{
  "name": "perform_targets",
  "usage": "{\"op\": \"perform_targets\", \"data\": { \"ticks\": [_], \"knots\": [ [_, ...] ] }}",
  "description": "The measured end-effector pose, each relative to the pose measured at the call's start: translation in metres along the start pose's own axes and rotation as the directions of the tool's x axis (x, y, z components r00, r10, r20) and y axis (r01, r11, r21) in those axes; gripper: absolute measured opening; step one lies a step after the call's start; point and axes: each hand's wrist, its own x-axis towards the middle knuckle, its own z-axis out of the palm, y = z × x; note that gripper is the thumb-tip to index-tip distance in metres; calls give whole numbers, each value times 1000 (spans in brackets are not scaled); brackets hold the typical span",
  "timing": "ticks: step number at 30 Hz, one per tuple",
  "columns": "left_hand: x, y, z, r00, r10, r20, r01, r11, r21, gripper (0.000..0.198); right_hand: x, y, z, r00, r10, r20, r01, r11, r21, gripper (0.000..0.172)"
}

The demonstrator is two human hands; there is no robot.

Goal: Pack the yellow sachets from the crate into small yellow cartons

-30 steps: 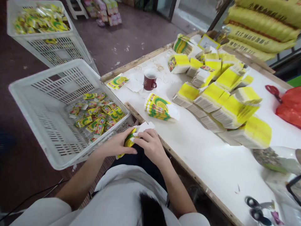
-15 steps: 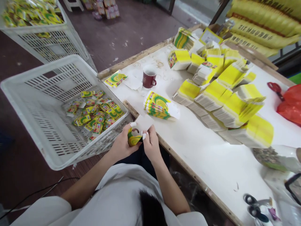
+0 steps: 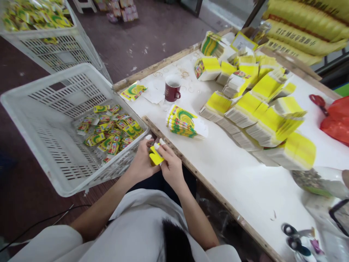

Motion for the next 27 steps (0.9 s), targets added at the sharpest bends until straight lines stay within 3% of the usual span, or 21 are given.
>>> {"op": "perform_targets", "data": {
  "ticks": [2, 4, 5, 8, 11, 14, 17, 20, 23, 27],
  "knots": [
    [-2, -1, -4, 983, -162, -90, 162, 987, -3, 84, -1, 7, -1, 981, 15, -192, -24, 999, -41, 47],
    [-4, -1, -10, 948, -317, -23, 309, 936, -170, 73, -1, 12, -3, 958, -1, -286, -27, 995, -94, 49],
    [-4, -1, -13, 929, -368, 37, 362, 885, -292, 66, -1, 13, -5, 960, -24, -279, -11, 992, -125, 49],
    [-3, 1, -19, 893, -435, 113, 414, 696, -586, 57, -1, 15, -10, 985, -106, -132, 74, 972, -225, 41],
    [-1, 4, -21, 882, -456, 122, 410, 611, -677, 58, 0, 17, -17, 990, -143, -18, 132, 950, -284, 33],
    [1, 4, -21, 886, -448, 124, 401, 601, -691, 53, 3, 20, -26, 986, -151, 66, 164, 949, -270, 28],
    [4, 4, -23, 899, -435, 43, 349, 655, -671, 45, 5, 21, -30, 982, -136, 133, 165, 956, -241, 23],
    [8, 4, -26, 905, -424, 28, 345, 692, -634, 42, 5, 19, -27, 987, -103, 121, 132, 957, -259, 32],
    [11, 4, -27, 891, -450, 52, 366, 648, -668, 45, 6, 18, -23, 984, -78, 159, 120, 954, -275, 39],
    [15, 1, -27, 857, -512, 56, 384, 564, -731, 51, 6, 18, -23, 972, -87, 220, 146, 952, -268, 33]
  ]
}}
